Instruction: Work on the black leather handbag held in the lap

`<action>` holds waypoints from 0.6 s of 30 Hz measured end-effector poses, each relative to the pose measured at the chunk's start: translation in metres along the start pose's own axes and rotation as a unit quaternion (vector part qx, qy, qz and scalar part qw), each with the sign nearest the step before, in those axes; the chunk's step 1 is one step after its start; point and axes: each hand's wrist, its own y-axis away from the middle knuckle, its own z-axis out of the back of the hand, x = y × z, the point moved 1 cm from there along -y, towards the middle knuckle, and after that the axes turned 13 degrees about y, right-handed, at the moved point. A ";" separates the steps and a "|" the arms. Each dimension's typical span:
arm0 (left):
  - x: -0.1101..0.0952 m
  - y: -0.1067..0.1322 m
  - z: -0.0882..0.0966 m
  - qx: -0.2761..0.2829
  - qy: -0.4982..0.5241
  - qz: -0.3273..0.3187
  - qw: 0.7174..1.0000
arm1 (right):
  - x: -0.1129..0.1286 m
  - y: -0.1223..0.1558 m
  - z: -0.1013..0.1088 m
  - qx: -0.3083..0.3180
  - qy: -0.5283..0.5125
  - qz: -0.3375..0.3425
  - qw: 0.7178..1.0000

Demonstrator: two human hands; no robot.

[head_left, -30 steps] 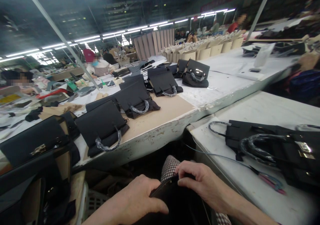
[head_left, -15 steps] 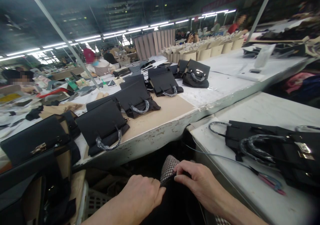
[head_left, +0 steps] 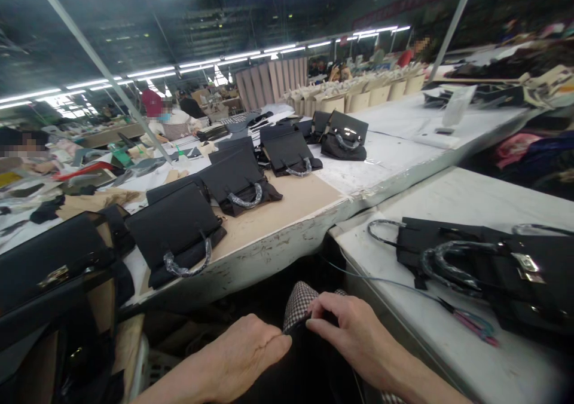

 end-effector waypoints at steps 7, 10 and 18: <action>-0.009 -0.026 -0.004 -0.101 0.017 -0.100 0.990 | -0.003 -0.001 -0.002 -0.022 -0.015 -0.017 1.000; -0.009 -0.032 -0.007 -0.108 0.031 -0.105 0.988 | -0.005 0.000 -0.003 -0.028 -0.021 -0.016 0.999; -0.001 -0.037 -0.006 -0.104 -0.005 -0.123 0.987 | 0.003 -0.003 -0.004 -0.025 -0.009 -0.033 0.999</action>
